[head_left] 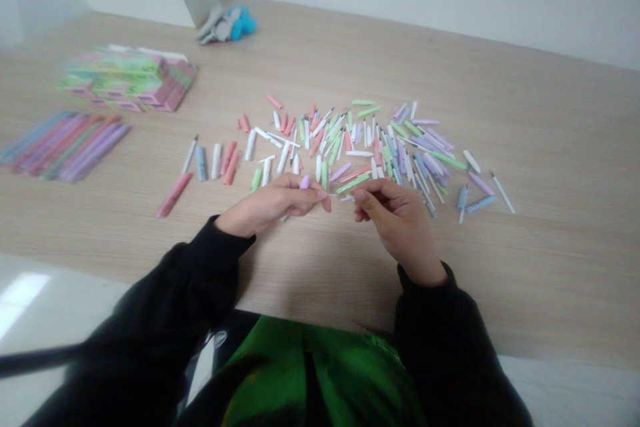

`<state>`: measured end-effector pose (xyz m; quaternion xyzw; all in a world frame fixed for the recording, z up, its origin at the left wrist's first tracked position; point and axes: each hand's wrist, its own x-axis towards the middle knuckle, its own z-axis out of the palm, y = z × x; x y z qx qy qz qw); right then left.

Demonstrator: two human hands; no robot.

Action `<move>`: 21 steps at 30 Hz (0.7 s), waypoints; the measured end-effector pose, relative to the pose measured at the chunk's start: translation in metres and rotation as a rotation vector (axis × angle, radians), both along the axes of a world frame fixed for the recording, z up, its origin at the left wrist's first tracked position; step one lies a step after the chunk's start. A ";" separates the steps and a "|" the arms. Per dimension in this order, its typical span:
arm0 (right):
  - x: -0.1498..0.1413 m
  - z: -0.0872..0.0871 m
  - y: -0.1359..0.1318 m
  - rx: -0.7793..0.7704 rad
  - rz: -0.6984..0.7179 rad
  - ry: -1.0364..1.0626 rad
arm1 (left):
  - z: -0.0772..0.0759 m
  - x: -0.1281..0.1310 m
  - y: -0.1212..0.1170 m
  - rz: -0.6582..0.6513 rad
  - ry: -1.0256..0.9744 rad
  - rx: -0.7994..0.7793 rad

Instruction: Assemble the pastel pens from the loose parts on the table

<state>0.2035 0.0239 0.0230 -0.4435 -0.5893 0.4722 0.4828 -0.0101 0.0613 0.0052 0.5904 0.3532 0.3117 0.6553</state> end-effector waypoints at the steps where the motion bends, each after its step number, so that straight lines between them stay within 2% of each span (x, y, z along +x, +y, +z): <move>1: -0.001 0.001 -0.001 0.026 -0.011 -0.011 | 0.000 0.000 0.000 -0.002 0.000 0.000; 13: -0.004 0.003 -0.005 0.104 -0.056 -0.050 | 0.001 0.000 -0.001 -0.027 0.017 -0.011; 21: -0.002 0.001 -0.006 0.096 -0.043 -0.076 | 0.004 0.002 -0.002 -0.038 0.046 0.032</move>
